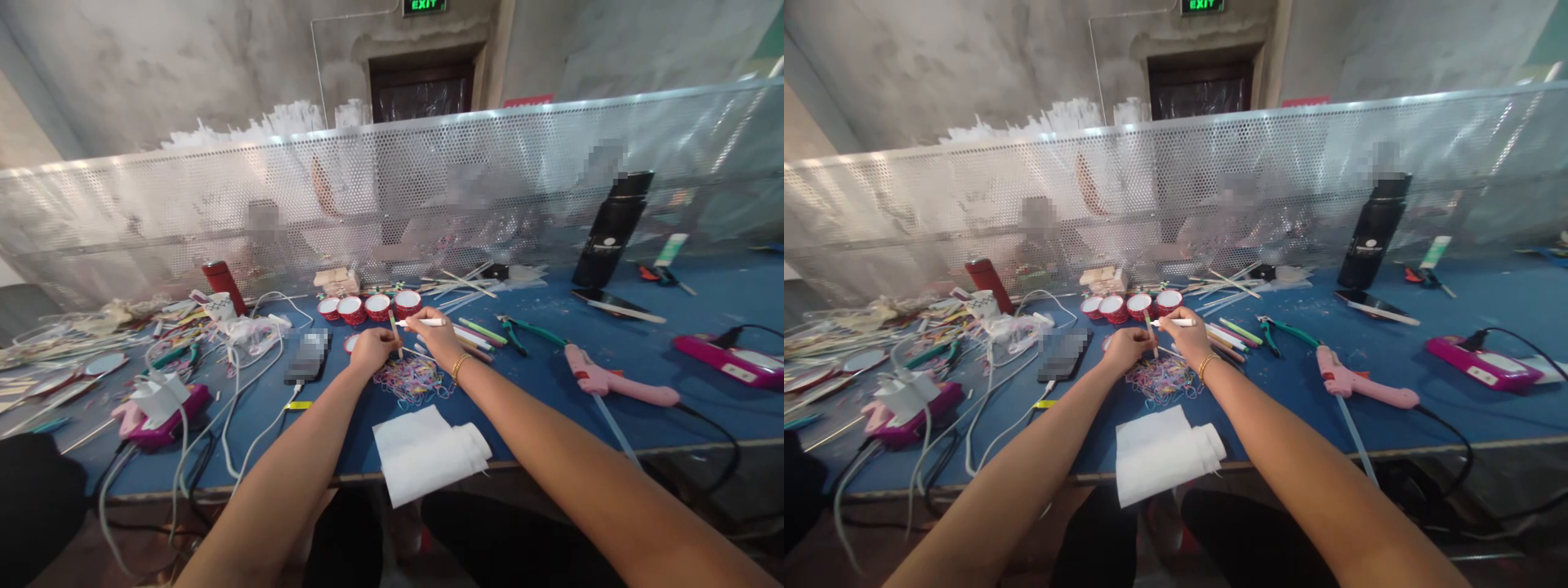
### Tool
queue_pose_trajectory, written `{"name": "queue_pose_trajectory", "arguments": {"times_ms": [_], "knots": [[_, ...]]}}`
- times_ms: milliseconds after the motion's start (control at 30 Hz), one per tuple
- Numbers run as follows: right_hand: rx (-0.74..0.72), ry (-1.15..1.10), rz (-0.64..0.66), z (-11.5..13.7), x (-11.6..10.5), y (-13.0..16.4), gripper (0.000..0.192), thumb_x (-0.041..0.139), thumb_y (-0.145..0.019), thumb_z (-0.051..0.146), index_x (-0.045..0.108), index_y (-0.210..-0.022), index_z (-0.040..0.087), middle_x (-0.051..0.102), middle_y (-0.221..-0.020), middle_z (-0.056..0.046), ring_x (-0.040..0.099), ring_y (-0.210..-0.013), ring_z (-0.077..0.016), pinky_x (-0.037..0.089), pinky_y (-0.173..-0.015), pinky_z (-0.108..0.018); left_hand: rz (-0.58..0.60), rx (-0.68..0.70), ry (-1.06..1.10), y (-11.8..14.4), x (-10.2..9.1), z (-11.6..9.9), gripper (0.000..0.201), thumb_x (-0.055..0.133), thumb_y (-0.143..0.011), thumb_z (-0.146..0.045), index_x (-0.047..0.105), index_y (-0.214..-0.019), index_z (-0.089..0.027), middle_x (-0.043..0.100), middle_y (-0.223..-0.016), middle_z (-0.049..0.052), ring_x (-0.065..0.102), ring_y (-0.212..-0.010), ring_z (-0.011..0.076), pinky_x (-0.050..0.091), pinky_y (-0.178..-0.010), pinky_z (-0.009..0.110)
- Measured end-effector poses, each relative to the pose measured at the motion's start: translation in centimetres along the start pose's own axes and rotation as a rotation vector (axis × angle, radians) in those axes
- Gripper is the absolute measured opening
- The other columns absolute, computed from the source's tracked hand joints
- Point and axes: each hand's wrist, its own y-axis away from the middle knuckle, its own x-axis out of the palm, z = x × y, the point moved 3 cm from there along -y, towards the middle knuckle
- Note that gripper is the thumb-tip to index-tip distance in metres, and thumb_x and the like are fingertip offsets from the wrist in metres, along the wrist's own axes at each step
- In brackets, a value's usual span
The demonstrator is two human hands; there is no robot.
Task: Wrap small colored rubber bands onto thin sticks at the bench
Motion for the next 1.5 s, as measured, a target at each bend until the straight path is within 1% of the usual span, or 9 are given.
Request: {"name": "queue_pose_trajectory", "arguments": {"times_ms": [167, 333, 500, 600, 733, 933, 1167, 1367, 1500], "knots": [[0.01, -0.002, 0.0, -0.09, -0.05, -0.05, 0.032, 0.074, -0.07, 0.054, 0.064, -0.07, 0.023, 0.073, -0.072, -0.002, 0.057, -0.061, -0.0157, 0.041, -0.056, -0.027, -0.001, 0.007, -0.022, 0.04, -0.07, -0.11, 0.021, 0.075, -0.078, -0.033, 0.082, -0.09, -0.018, 0.074, -0.077, 0.001, 0.059, -0.066, 0.0135, 0.04, -0.064, 0.024], [0.082, -0.034, -0.033, -0.46, -0.51, -0.14, 0.035, 0.076, -0.069, 0.056, 0.063, -0.073, 0.023, 0.073, -0.072, -0.002, 0.056, -0.059, -0.0151, 0.038, -0.052, -0.026, 0.005, 0.021, -0.001, -0.13, 0.02, 0.17, 0.02, 0.075, -0.078, -0.033, 0.082, -0.09, -0.019, 0.075, -0.079, 0.001, 0.06, -0.067, 0.0134, 0.041, -0.065, 0.024], [0.015, -0.02, 0.009, 0.09, 0.12, 0.09, 0.031, 0.074, -0.07, 0.053, 0.063, -0.069, 0.023, 0.072, -0.072, -0.002, 0.06, -0.064, -0.0164, 0.043, -0.06, -0.027, 0.007, 0.01, -0.008, -0.1, 0.04, 0.08, 0.019, 0.076, -0.077, -0.033, 0.082, -0.089, -0.019, 0.074, -0.076, 0.0, 0.058, -0.066, 0.0133, 0.039, -0.063, 0.024], [0.016, -0.022, 0.017, 0.07, 0.39, 0.12, 0.03, 0.074, -0.069, 0.051, 0.064, -0.07, 0.024, 0.073, -0.072, -0.002, 0.06, -0.065, -0.0167, 0.044, -0.062, -0.028, 0.006, 0.015, -0.01, -0.12, 0.06, 0.04, 0.019, 0.076, -0.078, -0.033, 0.082, -0.088, -0.018, 0.073, -0.076, 0.0, 0.057, -0.064, 0.0127, 0.038, -0.062, 0.024], [0.04, -0.01, 0.005, -0.33, 0.22, -0.09, 0.034, 0.074, -0.069, 0.055, 0.063, -0.071, 0.024, 0.073, -0.073, -0.002, 0.058, -0.061, -0.0159, 0.043, -0.058, -0.028, -0.002, 0.022, -0.008, -0.18, 0.08, 0.16, 0.019, 0.076, -0.077, -0.033, 0.082, -0.089, -0.019, 0.074, -0.077, 0.0, 0.059, -0.065, 0.0132, 0.039, -0.063, 0.024], [0.129, -0.109, -0.057, -0.64, -0.44, -0.25, 0.039, 0.078, -0.064, 0.057, 0.061, -0.073, 0.023, 0.072, -0.07, -0.002, 0.064, -0.067, -0.0181, 0.043, -0.055, -0.026, 0.007, 0.021, 0.01, -0.27, 0.1, 0.36, 0.02, 0.076, -0.077, -0.034, 0.082, -0.088, -0.019, 0.075, -0.077, 0.0, 0.058, -0.064, 0.0128, 0.039, -0.061, 0.024], [0.088, -0.065, -0.025, -0.05, -0.3, 0.01, 0.036, 0.078, -0.066, 0.055, 0.062, -0.07, 0.023, 0.073, -0.07, -0.003, 0.062, -0.065, -0.0177, 0.041, -0.054, -0.026, -0.002, 0.022, -0.007, -0.16, 0.06, 0.2, 0.019, 0.076, -0.077, -0.033, 0.082, -0.089, -0.019, 0.075, -0.078, 0.0, 0.059, -0.067, 0.0133, 0.039, -0.062, 0.024], [0.106, -0.064, -0.027, -0.41, -0.33, -0.15, 0.037, 0.077, -0.066, 0.057, 0.06, -0.072, 0.024, 0.073, -0.07, -0.003, 0.061, -0.061, -0.0178, 0.04, -0.052, -0.026, 0.002, 0.018, 0.009, 0.05, 0.01, 0.02, 0.021, 0.076, -0.077, -0.033, 0.083, -0.092, -0.019, 0.075, -0.078, 0.001, 0.059, -0.066, 0.0134, 0.039, -0.06, 0.024], [0.13, -0.102, -0.038, -0.42, -0.44, -0.12, 0.037, 0.078, -0.064, 0.054, 0.06, -0.072, 0.024, 0.072, -0.068, -0.003, 0.064, -0.065, -0.019, 0.04, -0.052, -0.025, 0.019, -0.006, 0.021, 0.36, -0.07, -0.2, 0.022, 0.075, -0.078, -0.032, 0.082, -0.094, -0.019, 0.074, -0.077, 0.001, 0.057, -0.061, 0.012, 0.039, -0.058, 0.024]]}}
